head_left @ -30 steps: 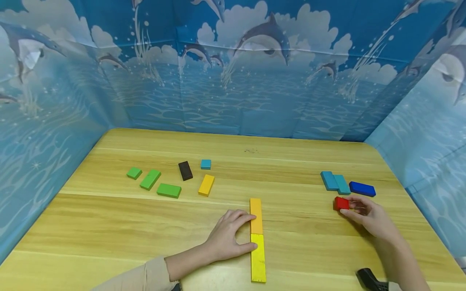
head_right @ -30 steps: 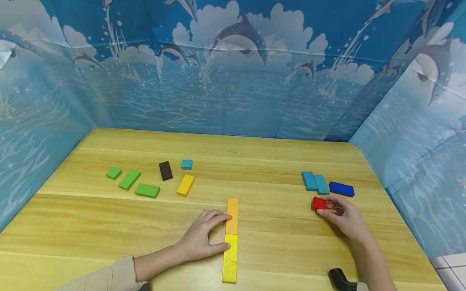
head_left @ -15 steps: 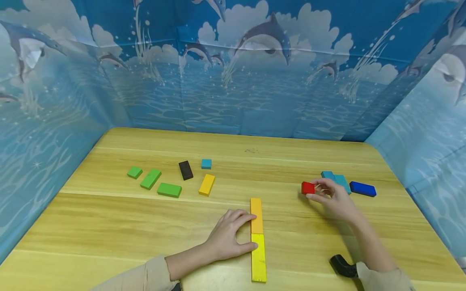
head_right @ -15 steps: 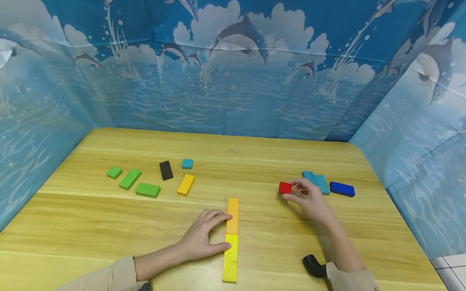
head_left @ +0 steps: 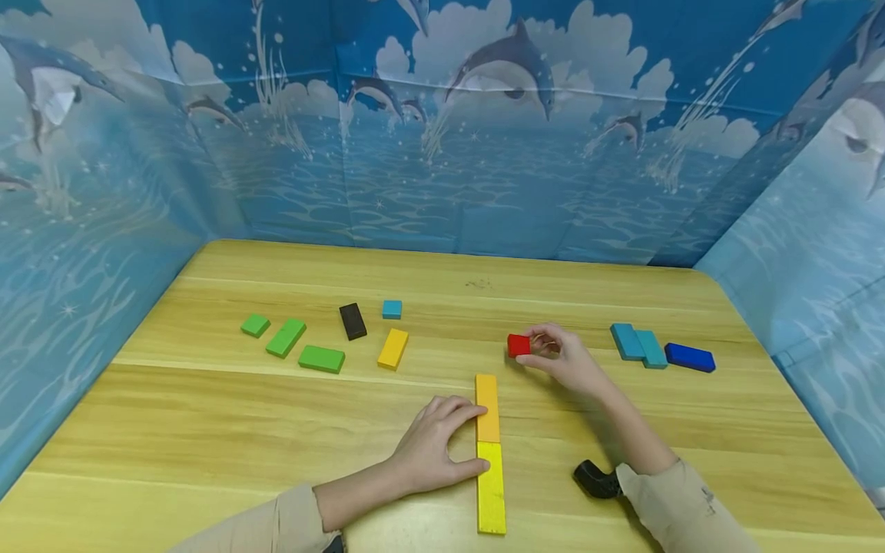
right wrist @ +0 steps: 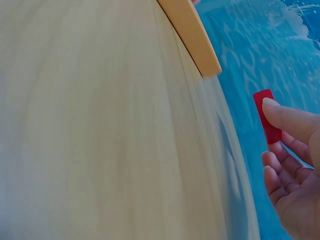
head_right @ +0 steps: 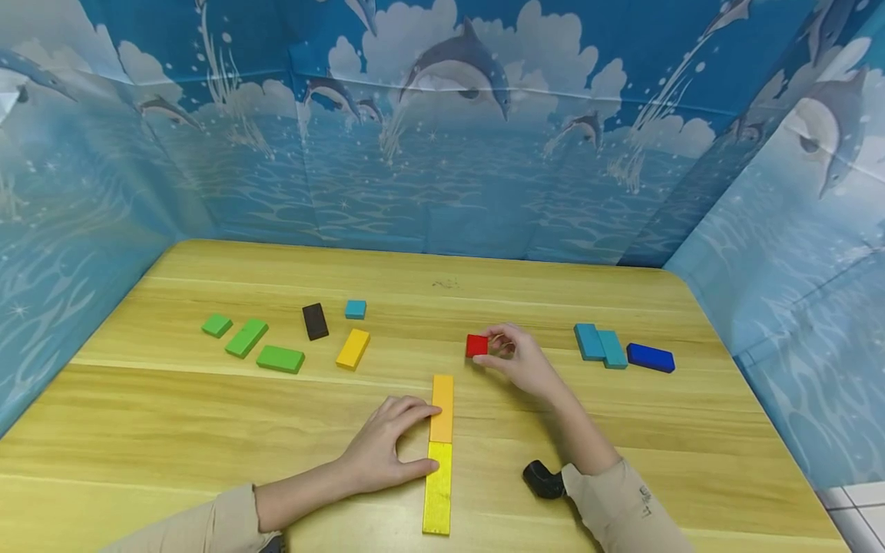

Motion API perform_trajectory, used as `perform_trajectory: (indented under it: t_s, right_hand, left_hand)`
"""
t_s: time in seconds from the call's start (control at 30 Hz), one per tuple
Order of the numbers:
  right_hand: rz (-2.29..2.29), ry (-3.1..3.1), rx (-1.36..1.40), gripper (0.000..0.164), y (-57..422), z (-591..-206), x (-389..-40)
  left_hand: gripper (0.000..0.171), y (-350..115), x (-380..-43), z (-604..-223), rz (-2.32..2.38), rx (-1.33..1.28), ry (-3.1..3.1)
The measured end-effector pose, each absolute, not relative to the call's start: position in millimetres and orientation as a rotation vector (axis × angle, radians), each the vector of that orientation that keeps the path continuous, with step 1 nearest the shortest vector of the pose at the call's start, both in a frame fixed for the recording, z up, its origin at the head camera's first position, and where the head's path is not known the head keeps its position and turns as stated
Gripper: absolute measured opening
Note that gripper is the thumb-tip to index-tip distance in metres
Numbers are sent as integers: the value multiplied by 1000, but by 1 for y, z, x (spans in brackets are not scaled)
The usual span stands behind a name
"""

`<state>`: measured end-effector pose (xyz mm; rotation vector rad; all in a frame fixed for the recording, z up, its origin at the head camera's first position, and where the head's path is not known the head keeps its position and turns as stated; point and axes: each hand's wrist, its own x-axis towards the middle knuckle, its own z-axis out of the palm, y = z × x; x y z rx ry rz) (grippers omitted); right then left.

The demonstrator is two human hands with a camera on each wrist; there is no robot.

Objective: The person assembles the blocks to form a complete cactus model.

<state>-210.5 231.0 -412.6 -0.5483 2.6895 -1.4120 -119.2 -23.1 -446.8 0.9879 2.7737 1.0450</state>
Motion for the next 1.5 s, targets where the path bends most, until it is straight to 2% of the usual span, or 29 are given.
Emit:
perform_trajectory:
  t_s: [0.07, 0.5, 1.23, 1.5]
  right_hand:
    - [-1400, 2682, -548, 36, 220, -407, -209]
    - [-1412, 2639, -599, 35, 197, -431, -220]
    - [-1348, 2665, -606, 36, 187, -434, -221]
    - [-1402, 2681, -701, 26, 189, -436, -220]
  left_hand:
    - [60, -23, -119, -446, 1041, 989, 2778]
    - [60, -23, -120, -447, 1038, 996, 2785]
    - [60, -24, -120, -448, 1046, 1017, 2794]
    - [61, -24, -119, -447, 1060, 1029, 2797]
